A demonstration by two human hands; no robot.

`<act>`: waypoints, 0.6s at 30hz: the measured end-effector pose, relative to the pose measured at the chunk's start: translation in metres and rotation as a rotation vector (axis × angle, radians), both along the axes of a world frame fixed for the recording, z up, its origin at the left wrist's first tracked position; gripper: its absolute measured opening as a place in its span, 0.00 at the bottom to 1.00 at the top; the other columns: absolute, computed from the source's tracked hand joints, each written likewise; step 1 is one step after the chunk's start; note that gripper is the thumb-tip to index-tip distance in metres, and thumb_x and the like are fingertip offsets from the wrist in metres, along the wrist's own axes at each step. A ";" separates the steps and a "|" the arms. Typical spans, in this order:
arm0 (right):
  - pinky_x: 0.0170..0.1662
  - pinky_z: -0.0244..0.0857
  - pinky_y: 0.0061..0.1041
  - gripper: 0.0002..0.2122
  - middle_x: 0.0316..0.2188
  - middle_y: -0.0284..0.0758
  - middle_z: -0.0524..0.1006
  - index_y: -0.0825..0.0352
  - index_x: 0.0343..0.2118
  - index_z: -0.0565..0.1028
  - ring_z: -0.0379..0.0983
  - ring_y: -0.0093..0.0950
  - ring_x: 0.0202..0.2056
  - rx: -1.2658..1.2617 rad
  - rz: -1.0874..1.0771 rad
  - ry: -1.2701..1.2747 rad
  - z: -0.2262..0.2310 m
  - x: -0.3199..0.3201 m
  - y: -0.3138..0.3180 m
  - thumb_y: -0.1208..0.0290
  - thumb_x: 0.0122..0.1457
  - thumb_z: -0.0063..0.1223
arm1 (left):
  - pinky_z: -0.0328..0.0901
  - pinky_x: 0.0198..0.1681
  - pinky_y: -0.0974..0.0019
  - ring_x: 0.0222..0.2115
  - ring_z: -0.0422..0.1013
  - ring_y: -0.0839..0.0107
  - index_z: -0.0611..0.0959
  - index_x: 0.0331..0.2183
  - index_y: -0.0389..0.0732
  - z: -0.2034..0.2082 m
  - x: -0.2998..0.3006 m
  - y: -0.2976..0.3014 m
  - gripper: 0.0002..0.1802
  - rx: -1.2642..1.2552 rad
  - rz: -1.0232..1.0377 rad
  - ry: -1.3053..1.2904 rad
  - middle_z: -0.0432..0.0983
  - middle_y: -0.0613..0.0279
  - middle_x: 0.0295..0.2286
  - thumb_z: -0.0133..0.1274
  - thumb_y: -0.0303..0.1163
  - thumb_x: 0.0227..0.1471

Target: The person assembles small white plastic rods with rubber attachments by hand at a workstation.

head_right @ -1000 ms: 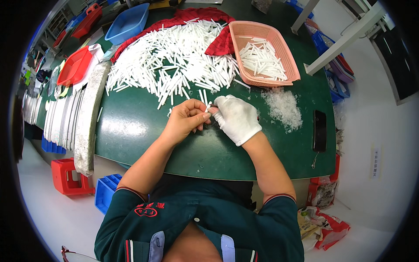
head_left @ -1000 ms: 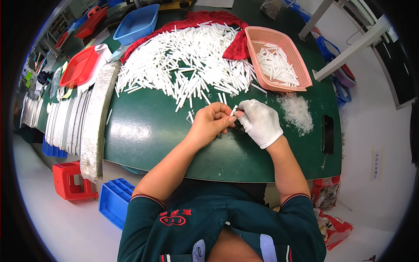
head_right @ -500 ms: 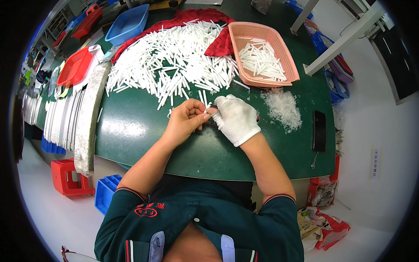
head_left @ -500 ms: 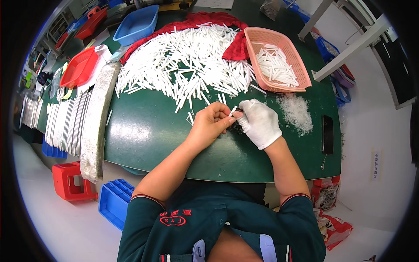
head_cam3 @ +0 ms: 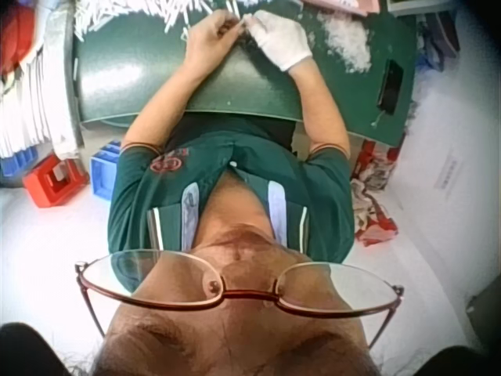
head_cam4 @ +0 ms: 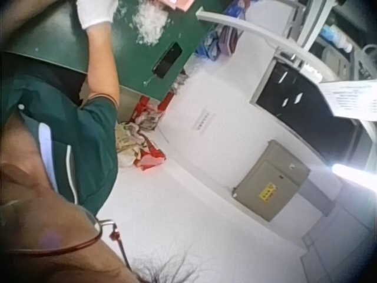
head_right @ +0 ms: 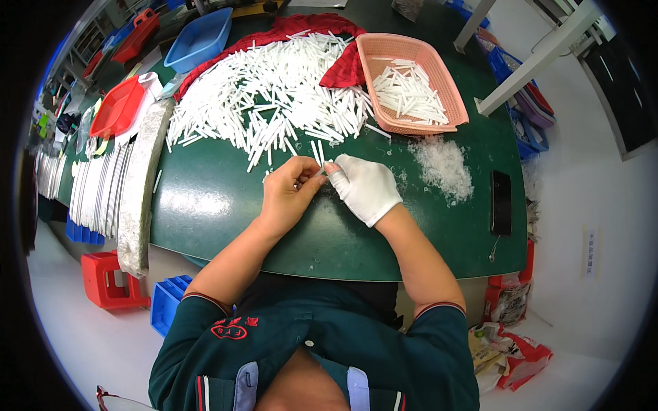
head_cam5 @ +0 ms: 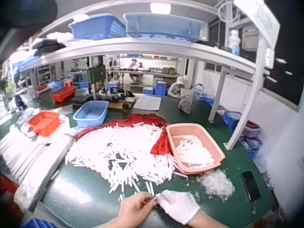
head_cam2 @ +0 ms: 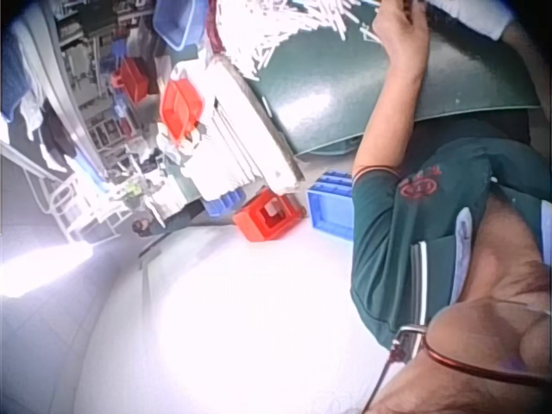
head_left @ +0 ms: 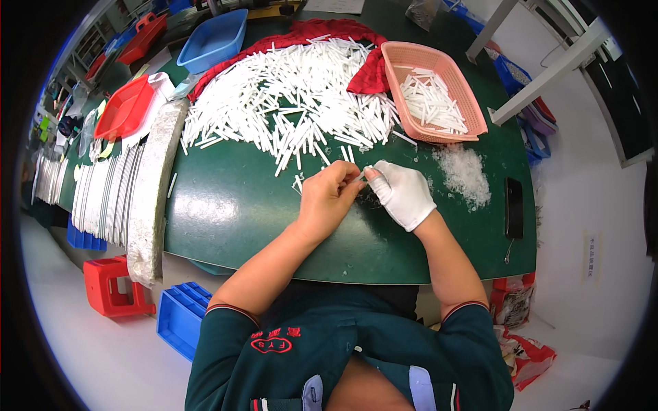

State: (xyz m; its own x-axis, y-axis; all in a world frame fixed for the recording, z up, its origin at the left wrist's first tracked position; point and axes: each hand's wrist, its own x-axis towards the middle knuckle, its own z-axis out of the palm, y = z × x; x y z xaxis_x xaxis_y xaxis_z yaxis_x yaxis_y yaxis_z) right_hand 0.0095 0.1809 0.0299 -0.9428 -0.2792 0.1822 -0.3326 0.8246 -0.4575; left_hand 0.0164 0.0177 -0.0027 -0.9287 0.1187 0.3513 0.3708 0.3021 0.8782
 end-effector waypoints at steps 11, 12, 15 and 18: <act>0.31 0.64 0.29 0.16 0.22 0.39 0.74 0.66 0.27 0.72 0.72 0.35 0.26 -0.270 -0.060 -0.113 0.010 -0.005 0.017 0.55 0.59 0.47 | 0.63 0.20 0.79 0.18 0.67 0.84 0.76 0.30 0.34 0.005 -0.001 -0.001 0.08 0.132 -0.031 -0.163 0.73 0.65 0.23 0.58 0.22 0.45; 0.33 0.66 0.34 0.13 0.28 0.43 0.76 0.63 0.31 0.74 0.73 0.41 0.32 -0.117 -0.069 -0.109 0.014 -0.004 0.013 0.57 0.57 0.48 | 0.64 0.20 0.77 0.18 0.68 0.82 0.76 0.31 0.35 0.010 -0.001 -0.002 0.09 0.143 -0.033 -0.236 0.74 0.64 0.23 0.59 0.22 0.45; 0.34 0.67 0.35 0.12 0.29 0.41 0.76 0.64 0.32 0.73 0.74 0.40 0.32 -0.063 -0.015 -0.014 0.009 -0.004 0.008 0.59 0.57 0.49 | 0.63 0.19 0.76 0.18 0.69 0.81 0.75 0.32 0.34 0.011 -0.003 -0.003 0.09 0.201 -0.062 -0.355 0.74 0.63 0.24 0.58 0.23 0.46; 0.34 0.68 0.35 0.11 0.29 0.40 0.75 0.64 0.31 0.74 0.74 0.40 0.32 -0.024 0.013 0.041 0.006 -0.004 0.007 0.61 0.56 0.49 | 0.62 0.18 0.77 0.17 0.67 0.82 0.74 0.34 0.33 0.008 -0.005 -0.004 0.10 0.330 -0.146 -0.447 0.74 0.63 0.25 0.56 0.23 0.48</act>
State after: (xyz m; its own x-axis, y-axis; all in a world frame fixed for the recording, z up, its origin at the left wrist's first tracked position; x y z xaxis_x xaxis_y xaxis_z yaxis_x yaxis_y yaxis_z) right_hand 0.0054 0.1875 0.0359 -0.9308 -0.2861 0.2277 -0.3619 0.8093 -0.4627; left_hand 0.0112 0.0133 0.0054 -0.9777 0.2077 -0.0311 -0.0405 -0.0411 0.9983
